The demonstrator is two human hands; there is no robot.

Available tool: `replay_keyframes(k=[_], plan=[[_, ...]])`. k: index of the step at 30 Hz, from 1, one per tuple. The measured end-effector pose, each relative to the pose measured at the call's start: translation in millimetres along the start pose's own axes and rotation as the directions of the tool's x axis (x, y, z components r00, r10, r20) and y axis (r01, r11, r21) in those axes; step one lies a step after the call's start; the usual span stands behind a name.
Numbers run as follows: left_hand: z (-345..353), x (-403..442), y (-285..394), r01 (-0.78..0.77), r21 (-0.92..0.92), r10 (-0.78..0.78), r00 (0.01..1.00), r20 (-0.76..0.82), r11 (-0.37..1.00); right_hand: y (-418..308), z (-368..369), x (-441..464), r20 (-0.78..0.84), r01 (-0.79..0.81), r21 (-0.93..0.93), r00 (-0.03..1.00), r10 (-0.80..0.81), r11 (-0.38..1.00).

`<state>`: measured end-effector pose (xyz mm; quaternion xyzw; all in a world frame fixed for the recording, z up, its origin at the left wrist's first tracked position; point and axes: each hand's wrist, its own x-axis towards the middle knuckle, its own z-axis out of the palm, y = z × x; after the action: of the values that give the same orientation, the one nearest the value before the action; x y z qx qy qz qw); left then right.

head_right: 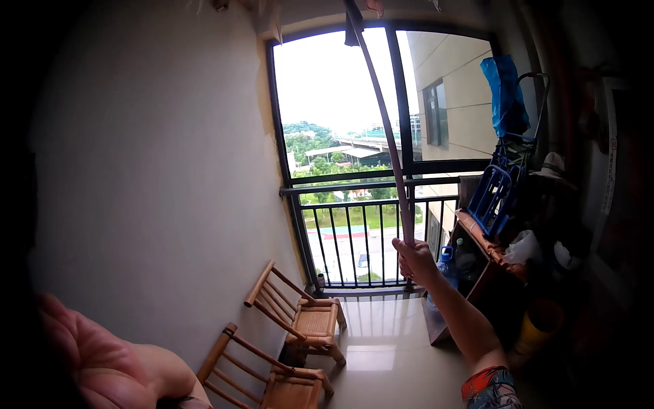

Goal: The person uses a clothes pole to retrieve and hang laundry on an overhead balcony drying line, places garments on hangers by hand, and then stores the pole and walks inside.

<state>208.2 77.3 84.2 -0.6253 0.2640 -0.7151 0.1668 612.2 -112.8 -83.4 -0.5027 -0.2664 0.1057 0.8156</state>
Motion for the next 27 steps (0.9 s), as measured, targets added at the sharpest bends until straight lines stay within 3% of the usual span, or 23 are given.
replay_keyframes(k=[3, 6, 9, 13, 16, 27], plan=[[12, -14, -7, 0.003, 0.04, -0.003, 1.0, 0.013, 0.999, -4, 8, 53, 0.078, 0.04, 0.041, 0.996, -0.044, 0.998], [26, -22, -5, 0.007, 0.077, -0.009, 1.0, 0.027, 0.997, -20, 7, 104, 0.067, 0.096, 0.009, 0.993, -0.097, 0.995], [53, -28, 1, 0.012, 0.116, -0.017, 0.999, 0.045, 0.993, -37, -9, 165, -0.045, 0.129, -0.069, 0.99, -0.132, 0.989], [111, -32, 9, 0.024, 0.181, -0.036, 0.997, 0.061, 0.983, -83, -34, 256, -0.065, 0.219, -0.188, 0.97, -0.235, 0.957], [154, -33, 13, 0.032, 0.225, -0.05, 0.996, 0.074, 0.974, -110, -49, 324, -0.025, 0.227, -0.164, 0.972, -0.235, 0.96], [226, -35, 12, 0.06, 0.276, -0.092, 0.99, 0.104, 0.959, -215, -47, 420, 0.045, 0.381, -0.241, 0.923, -0.382, 0.893]])
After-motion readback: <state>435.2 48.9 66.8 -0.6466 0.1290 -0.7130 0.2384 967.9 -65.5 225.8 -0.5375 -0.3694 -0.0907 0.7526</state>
